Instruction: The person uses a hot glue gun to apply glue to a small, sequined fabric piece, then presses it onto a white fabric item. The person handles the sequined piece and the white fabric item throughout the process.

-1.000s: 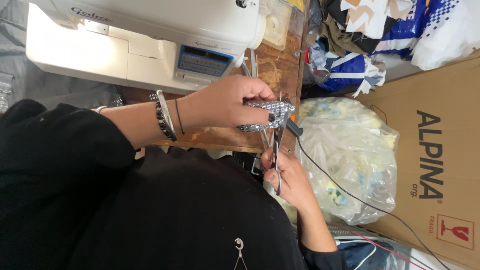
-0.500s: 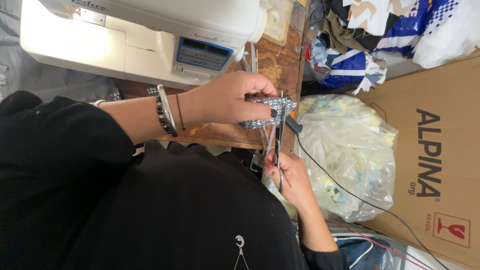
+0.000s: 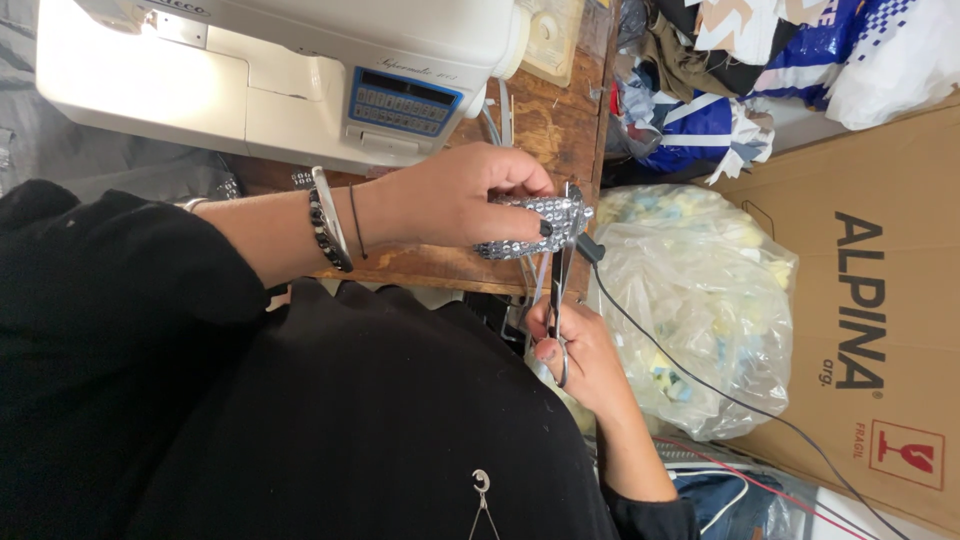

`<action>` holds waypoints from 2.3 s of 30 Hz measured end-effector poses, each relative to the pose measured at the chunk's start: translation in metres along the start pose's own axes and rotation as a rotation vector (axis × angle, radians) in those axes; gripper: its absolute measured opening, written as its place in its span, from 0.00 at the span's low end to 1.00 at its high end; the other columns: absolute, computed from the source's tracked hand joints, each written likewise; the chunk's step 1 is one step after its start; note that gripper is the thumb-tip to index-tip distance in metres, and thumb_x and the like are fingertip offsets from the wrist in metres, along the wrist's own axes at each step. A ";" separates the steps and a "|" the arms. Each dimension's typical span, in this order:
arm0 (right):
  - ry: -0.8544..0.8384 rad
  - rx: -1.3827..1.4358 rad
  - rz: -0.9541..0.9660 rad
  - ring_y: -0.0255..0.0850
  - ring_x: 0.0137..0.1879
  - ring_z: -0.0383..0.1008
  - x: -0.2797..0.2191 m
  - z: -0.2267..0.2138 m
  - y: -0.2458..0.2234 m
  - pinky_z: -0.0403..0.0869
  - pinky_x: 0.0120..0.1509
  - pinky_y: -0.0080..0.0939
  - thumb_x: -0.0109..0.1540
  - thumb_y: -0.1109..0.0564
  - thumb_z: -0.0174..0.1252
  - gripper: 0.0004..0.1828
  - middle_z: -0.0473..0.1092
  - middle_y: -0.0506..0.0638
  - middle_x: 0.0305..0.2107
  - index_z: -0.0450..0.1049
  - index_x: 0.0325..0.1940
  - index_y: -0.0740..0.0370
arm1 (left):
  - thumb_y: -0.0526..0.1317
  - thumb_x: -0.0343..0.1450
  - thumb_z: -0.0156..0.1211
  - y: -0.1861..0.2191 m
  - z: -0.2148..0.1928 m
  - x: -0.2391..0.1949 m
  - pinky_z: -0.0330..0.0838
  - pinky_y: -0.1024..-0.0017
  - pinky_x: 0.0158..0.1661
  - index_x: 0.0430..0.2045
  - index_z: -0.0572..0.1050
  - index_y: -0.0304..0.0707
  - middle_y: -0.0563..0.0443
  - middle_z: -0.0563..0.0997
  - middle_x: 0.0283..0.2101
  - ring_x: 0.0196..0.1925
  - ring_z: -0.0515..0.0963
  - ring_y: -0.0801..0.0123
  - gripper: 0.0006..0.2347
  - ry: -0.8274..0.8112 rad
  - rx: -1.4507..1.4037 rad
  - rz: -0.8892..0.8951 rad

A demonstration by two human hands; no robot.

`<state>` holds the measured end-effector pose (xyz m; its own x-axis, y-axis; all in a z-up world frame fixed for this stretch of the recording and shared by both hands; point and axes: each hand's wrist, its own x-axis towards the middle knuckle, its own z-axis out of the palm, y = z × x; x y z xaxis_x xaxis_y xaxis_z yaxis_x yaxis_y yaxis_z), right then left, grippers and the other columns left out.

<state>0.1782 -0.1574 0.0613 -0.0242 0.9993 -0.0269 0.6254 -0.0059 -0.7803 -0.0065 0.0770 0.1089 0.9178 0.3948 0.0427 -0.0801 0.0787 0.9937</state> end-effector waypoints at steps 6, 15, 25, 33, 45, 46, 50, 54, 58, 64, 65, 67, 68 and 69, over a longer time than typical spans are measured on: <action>0.001 -0.047 0.021 0.48 0.25 0.69 -0.008 -0.002 0.011 0.72 0.36 0.45 0.65 0.26 0.49 0.29 0.65 0.46 0.18 0.70 0.31 0.52 | 0.42 0.62 0.65 0.004 0.000 -0.003 0.71 0.78 0.33 0.37 0.81 0.35 0.51 0.79 0.25 0.30 0.77 0.75 0.13 -0.001 -0.008 -0.032; 0.042 -0.049 0.026 0.49 0.25 0.69 -0.014 0.004 0.013 0.71 0.35 0.46 0.65 0.30 0.53 0.26 0.66 0.47 0.18 0.71 0.29 0.52 | 0.42 0.63 0.65 -0.001 0.002 -0.002 0.71 0.77 0.32 0.36 0.80 0.35 0.50 0.79 0.24 0.30 0.77 0.74 0.13 -0.007 0.002 -0.020; 0.075 0.030 0.022 0.49 0.23 0.69 -0.023 0.014 0.021 0.72 0.33 0.43 0.65 0.36 0.57 0.22 0.67 0.47 0.15 0.73 0.28 0.54 | 0.43 0.63 0.64 0.000 0.000 -0.003 0.70 0.77 0.33 0.36 0.80 0.35 0.51 0.77 0.23 0.29 0.75 0.74 0.13 -0.029 0.024 -0.056; 0.010 0.039 -0.025 0.47 0.24 0.66 -0.008 0.004 0.004 0.71 0.33 0.44 0.64 0.28 0.50 0.29 0.64 0.48 0.18 0.70 0.29 0.53 | 0.44 0.64 0.63 0.003 0.003 -0.008 0.70 0.73 0.35 0.36 0.81 0.34 0.53 0.77 0.21 0.30 0.74 0.72 0.14 -0.088 0.097 -0.081; 0.040 0.027 -0.043 0.49 0.22 0.67 -0.010 0.010 0.013 0.71 0.32 0.43 0.64 0.30 0.54 0.27 0.64 0.48 0.16 0.71 0.28 0.54 | 0.46 0.62 0.64 -0.003 0.002 -0.012 0.71 0.73 0.35 0.36 0.82 0.39 0.54 0.81 0.22 0.29 0.77 0.72 0.14 -0.102 0.153 -0.115; 0.039 0.028 -0.043 0.49 0.22 0.67 -0.012 0.012 0.018 0.71 0.32 0.43 0.64 0.30 0.54 0.27 0.64 0.48 0.16 0.71 0.28 0.54 | 0.46 0.62 0.64 -0.006 0.002 -0.010 0.71 0.73 0.35 0.36 0.82 0.39 0.54 0.81 0.22 0.29 0.77 0.72 0.14 -0.103 0.153 -0.116; 0.094 0.080 -0.007 0.43 0.21 0.66 -0.016 0.015 0.028 0.70 0.32 0.38 0.63 0.33 0.57 0.24 0.67 0.42 0.13 0.73 0.25 0.52 | 0.46 0.62 0.64 -0.010 0.002 -0.010 0.71 0.75 0.37 0.36 0.82 0.41 0.57 0.82 0.23 0.31 0.77 0.75 0.13 -0.085 0.127 -0.109; 0.022 0.038 0.297 0.50 0.21 0.70 -0.005 0.006 0.012 0.73 0.33 0.45 0.61 0.45 0.67 0.18 0.71 0.52 0.12 0.76 0.26 0.61 | 0.46 0.65 0.63 -0.015 -0.005 -0.021 0.71 0.74 0.40 0.40 0.80 0.38 0.52 0.85 0.35 0.39 0.79 0.72 0.15 -0.102 0.074 0.034; -0.061 -0.289 0.627 0.70 0.35 0.77 0.021 0.027 0.035 0.73 0.41 0.60 0.57 0.42 0.69 0.20 0.74 0.65 0.18 0.80 0.29 0.63 | 0.46 0.69 0.67 -0.050 -0.007 -0.038 0.73 0.72 0.48 0.45 0.78 0.40 0.49 0.81 0.48 0.50 0.79 0.68 0.15 -0.035 0.005 0.165; -0.098 -0.651 0.759 0.60 0.45 0.81 0.041 0.065 0.104 0.77 0.53 0.61 0.64 0.38 0.61 0.13 0.80 0.51 0.33 0.79 0.49 0.40 | 0.36 0.70 0.69 -0.088 0.004 -0.060 0.68 0.61 0.61 0.44 0.79 0.38 0.44 0.76 0.54 0.60 0.76 0.56 0.11 0.060 -0.003 0.243; -0.087 -0.718 0.718 0.63 0.44 0.81 0.044 0.066 0.098 0.77 0.53 0.63 0.65 0.41 0.60 0.17 0.80 0.57 0.34 0.75 0.57 0.40 | 0.35 0.69 0.68 -0.091 0.005 -0.062 0.69 0.60 0.60 0.43 0.79 0.39 0.44 0.76 0.55 0.60 0.76 0.55 0.10 0.086 0.020 0.247; -0.083 -0.779 0.682 0.66 0.44 0.81 0.044 0.063 0.080 0.78 0.53 0.64 0.67 0.44 0.60 0.23 0.79 0.63 0.35 0.70 0.66 0.41 | 0.34 0.69 0.67 -0.096 0.008 -0.066 0.69 0.59 0.60 0.42 0.79 0.41 0.45 0.76 0.55 0.61 0.76 0.53 0.09 0.111 0.039 0.240; 0.146 -0.521 0.449 0.58 0.42 0.81 0.041 0.060 0.068 0.77 0.50 0.56 0.65 0.53 0.64 0.14 0.80 0.57 0.34 0.77 0.55 0.46 | 0.33 0.69 0.67 -0.098 0.010 -0.067 0.70 0.59 0.60 0.42 0.79 0.42 0.45 0.76 0.55 0.60 0.77 0.53 0.09 0.134 0.060 0.225; 0.370 -0.260 0.211 0.51 0.40 0.80 0.039 0.055 0.056 0.77 0.47 0.48 0.63 0.61 0.68 0.07 0.80 0.51 0.34 0.84 0.44 0.52 | 0.33 0.69 0.67 -0.101 0.011 -0.068 0.70 0.59 0.60 0.42 0.79 0.43 0.45 0.77 0.54 0.60 0.77 0.53 0.09 0.157 0.083 0.216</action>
<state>0.1694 -0.1208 -0.0184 0.3730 0.9232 0.0928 0.7616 -0.2475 -0.5989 -0.0561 0.0320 0.0068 0.8110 0.5317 0.2440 -0.2291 -0.0952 0.9687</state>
